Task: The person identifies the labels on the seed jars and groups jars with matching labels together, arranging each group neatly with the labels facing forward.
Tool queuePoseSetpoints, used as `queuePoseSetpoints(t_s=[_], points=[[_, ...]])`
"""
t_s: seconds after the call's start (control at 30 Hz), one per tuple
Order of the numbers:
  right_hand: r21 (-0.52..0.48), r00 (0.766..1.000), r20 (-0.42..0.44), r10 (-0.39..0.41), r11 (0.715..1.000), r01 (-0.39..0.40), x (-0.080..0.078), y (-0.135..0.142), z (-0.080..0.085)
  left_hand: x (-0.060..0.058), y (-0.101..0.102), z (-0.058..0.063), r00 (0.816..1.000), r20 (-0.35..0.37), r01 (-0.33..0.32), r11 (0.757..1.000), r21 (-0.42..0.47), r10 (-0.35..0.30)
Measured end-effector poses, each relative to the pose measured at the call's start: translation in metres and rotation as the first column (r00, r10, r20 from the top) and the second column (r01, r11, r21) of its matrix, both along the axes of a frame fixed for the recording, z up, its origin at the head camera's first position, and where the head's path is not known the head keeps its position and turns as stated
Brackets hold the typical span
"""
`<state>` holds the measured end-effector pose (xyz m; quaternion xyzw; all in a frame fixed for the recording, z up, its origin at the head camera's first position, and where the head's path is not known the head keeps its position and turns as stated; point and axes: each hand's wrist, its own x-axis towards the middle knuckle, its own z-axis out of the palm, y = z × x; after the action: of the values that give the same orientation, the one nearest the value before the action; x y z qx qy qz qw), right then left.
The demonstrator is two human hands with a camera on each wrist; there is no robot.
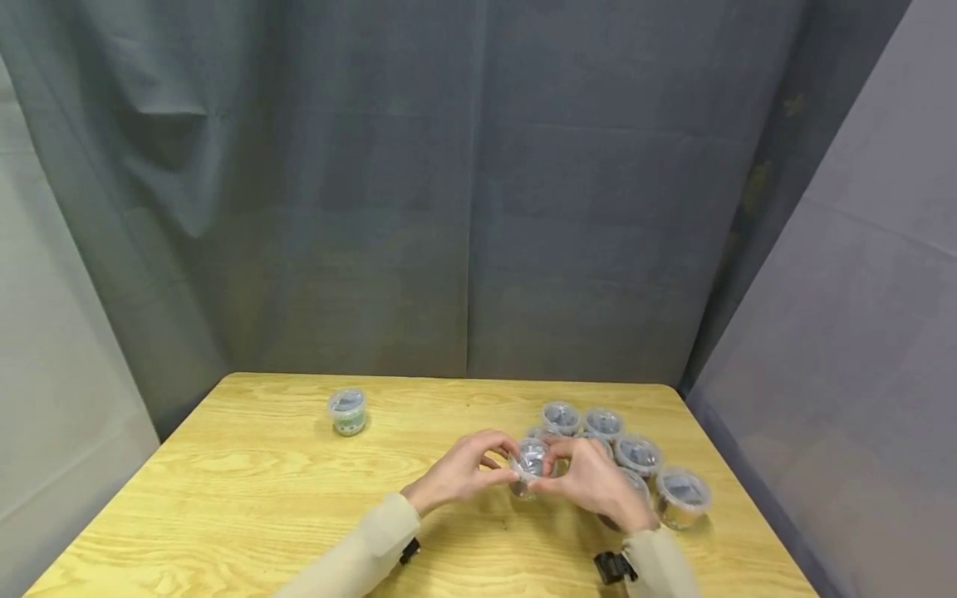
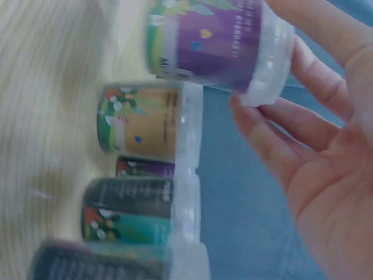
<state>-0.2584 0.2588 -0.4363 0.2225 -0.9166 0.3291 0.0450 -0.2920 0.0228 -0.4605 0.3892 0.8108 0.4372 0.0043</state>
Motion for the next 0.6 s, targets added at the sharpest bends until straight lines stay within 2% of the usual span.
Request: queuePoseSetpoints(t_s=[0.13,0.27,0.43,0.6], points=[[-0.064,0.998,-0.062,-0.016,0.998,0.012,-0.004,-0.008,-0.004,-0.001,-0.008,0.004,0.999,0.004,-0.041,0.998,0.038,0.041],[-0.122,0.996,-0.082,-0.039,0.992,0.029,-0.007,-0.018,-0.006,-0.001,-0.016,0.006,0.996,0.020,-0.087,0.993,0.086,0.086],[-0.200,0.996,-0.065,-0.053,0.979,0.039,-0.011,-0.031,-0.005,-0.003,-0.025,0.008,0.992,0.025,-0.122,0.984,0.131,0.120],[-0.226,0.994,-0.080,-0.075,0.972,0.055,-0.015,-0.042,-0.006,-0.004,-0.033,0.009,0.989,0.033,-0.149,0.977,0.152,0.145]])
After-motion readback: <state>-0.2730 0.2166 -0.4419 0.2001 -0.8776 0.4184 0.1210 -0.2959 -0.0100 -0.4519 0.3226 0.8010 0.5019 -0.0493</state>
